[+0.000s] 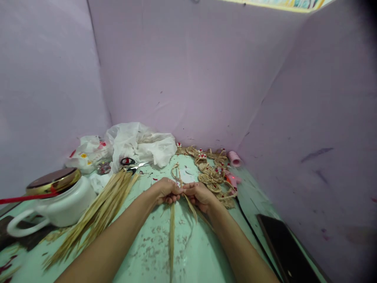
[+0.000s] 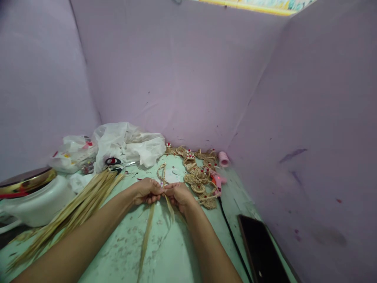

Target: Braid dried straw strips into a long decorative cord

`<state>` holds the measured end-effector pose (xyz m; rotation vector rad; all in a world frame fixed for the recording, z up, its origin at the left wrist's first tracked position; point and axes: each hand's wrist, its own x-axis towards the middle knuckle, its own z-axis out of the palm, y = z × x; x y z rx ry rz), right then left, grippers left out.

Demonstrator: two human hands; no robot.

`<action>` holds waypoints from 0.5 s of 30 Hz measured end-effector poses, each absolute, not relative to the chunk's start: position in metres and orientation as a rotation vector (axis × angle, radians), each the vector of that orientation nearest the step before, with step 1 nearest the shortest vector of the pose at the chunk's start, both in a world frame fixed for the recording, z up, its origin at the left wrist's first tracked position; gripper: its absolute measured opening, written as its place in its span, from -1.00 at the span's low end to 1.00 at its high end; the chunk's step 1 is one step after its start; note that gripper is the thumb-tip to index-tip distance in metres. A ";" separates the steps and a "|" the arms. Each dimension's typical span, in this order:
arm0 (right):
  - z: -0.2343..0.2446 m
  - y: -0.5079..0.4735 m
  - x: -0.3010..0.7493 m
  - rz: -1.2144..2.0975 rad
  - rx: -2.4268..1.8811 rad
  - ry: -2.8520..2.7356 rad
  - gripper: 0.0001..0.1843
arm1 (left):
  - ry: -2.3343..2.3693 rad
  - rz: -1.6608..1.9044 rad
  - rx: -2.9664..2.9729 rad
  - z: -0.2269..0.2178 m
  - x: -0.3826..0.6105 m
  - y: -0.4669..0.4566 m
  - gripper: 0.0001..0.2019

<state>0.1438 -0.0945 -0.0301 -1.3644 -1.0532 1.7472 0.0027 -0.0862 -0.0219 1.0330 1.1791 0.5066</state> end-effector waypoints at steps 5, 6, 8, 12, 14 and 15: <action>-0.028 -0.095 0.146 1.714 -1.374 -1.146 -0.84 | 1.210 0.487 1.097 -0.019 0.002 -0.085 -0.82; -0.027 -0.095 0.147 1.695 -1.368 -1.187 -0.85 | 1.215 0.473 1.090 -0.018 0.002 -0.084 -0.84; -0.027 -0.095 0.147 1.640 -1.362 -1.298 -0.88 | 1.244 0.451 1.068 -0.017 0.002 -0.083 -0.88; -0.032 -0.093 0.145 1.416 -1.405 -1.557 -0.91 | 1.352 0.423 1.104 -0.016 0.005 -0.084 -0.93; -0.035 -0.092 0.143 1.227 -1.447 -1.688 -0.93 | 1.421 0.431 1.139 -0.015 0.008 -0.087 -0.91; -0.036 -0.092 0.143 1.127 -1.476 -1.756 -0.92 | 1.451 0.452 1.157 -0.015 0.009 -0.089 -0.90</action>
